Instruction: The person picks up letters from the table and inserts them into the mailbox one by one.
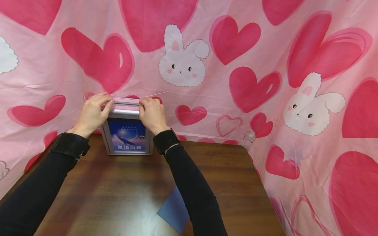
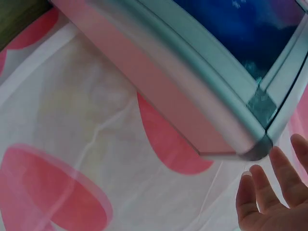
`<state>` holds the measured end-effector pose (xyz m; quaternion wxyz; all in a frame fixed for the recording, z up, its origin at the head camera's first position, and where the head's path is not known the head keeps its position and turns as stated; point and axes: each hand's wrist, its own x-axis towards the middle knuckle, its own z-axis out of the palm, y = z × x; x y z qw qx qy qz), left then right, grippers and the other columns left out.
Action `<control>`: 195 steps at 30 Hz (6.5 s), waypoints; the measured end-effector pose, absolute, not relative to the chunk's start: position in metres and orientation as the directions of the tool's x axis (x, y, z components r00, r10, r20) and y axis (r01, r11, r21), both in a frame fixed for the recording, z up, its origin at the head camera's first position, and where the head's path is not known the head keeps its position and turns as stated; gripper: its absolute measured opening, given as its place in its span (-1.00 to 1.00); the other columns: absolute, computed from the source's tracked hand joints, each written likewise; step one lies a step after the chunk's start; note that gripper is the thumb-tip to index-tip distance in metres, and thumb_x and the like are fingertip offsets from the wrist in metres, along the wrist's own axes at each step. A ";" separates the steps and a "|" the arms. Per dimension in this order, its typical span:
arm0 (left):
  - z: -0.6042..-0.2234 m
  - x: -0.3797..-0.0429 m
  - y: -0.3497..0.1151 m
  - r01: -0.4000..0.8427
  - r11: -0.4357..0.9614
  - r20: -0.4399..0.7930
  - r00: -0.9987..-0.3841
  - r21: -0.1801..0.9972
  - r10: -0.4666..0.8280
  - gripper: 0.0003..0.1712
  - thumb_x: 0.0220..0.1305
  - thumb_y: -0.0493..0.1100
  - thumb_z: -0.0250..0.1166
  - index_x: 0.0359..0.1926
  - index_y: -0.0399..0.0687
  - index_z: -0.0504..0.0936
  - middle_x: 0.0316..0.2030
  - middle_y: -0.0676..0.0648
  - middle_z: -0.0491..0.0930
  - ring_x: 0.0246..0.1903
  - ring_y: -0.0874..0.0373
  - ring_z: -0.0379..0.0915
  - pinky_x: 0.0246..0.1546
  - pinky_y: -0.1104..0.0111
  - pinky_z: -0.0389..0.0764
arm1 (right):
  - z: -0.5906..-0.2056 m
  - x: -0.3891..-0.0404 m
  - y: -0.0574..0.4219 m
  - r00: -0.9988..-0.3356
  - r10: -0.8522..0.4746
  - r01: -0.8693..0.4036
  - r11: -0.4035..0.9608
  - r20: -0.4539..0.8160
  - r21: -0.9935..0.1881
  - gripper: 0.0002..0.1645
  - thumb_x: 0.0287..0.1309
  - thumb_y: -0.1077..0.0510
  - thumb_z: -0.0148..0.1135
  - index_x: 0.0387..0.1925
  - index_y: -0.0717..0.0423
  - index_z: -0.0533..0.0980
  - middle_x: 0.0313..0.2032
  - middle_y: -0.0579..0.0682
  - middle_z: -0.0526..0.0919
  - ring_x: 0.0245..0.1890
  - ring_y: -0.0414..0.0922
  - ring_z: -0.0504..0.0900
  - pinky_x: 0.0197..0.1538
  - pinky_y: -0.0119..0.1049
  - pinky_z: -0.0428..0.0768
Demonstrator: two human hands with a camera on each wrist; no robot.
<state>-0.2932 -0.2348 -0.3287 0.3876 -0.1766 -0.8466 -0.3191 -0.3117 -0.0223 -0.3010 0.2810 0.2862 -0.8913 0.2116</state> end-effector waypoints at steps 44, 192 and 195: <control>-0.401 -0.208 -0.087 0.763 0.519 0.713 -0.604 0.387 0.356 -0.85 0.27 -0.18 0.24 -0.24 -0.13 0.68 -0.23 -0.06 0.66 -0.12 0.12 0.49 -0.07 0.13 0.59 | -0.425 -0.211 0.126 -0.905 -0.070 -0.314 0.776 0.419 -0.547 -0.69 0.14 0.16 0.23 -0.05 0.05 0.61 0.05 0.08 0.63 0.05 0.07 0.45 0.00 0.19 0.38; -0.288 -0.280 -0.238 0.569 0.731 0.727 -0.671 0.377 0.148 -0.83 0.14 -0.31 0.35 -0.22 -0.25 0.77 -0.40 -0.31 0.74 -0.57 -0.02 0.44 -0.54 0.21 0.36 | -0.223 -0.258 0.022 -0.349 -0.521 -0.925 0.323 0.779 -0.198 -0.75 0.12 0.25 0.30 -0.15 0.26 0.68 -0.24 0.11 0.78 -0.20 -0.23 0.70 -0.12 -0.30 0.69; -0.286 -0.280 -0.240 0.569 0.727 0.712 -0.684 0.384 0.159 -0.83 0.14 -0.32 0.35 -0.22 -0.25 0.77 -0.40 -0.30 0.74 -0.54 -0.01 0.46 -0.53 0.24 0.38 | -0.220 -0.257 0.020 -0.367 -0.520 -0.918 0.336 0.771 -0.210 -0.76 0.15 0.23 0.29 -0.15 0.25 0.68 -0.25 0.10 0.78 -0.20 -0.23 0.70 -0.10 -0.31 0.68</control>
